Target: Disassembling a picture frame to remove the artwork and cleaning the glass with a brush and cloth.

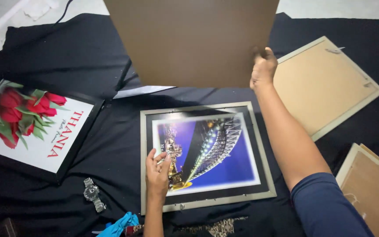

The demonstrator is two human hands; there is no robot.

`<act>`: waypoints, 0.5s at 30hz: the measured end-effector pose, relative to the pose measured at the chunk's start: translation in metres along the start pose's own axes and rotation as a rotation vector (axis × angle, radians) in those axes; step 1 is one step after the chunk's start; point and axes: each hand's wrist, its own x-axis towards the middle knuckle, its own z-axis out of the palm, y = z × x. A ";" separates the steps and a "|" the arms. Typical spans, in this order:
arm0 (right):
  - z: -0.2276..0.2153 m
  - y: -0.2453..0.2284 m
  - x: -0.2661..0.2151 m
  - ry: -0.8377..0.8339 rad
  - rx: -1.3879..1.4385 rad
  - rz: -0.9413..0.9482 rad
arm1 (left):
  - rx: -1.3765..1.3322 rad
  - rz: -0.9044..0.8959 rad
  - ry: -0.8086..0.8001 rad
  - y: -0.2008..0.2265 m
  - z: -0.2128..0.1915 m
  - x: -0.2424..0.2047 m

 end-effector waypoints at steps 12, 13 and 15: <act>0.017 0.072 0.021 -0.033 0.105 0.131 | 0.037 -0.122 -0.095 -0.011 0.021 -0.002; 0.018 0.079 0.023 -0.033 0.105 0.137 | 0.039 -0.126 -0.091 -0.013 0.021 -0.002; 0.022 0.090 0.026 -0.023 0.110 0.123 | 0.035 -0.133 -0.100 -0.016 0.020 -0.001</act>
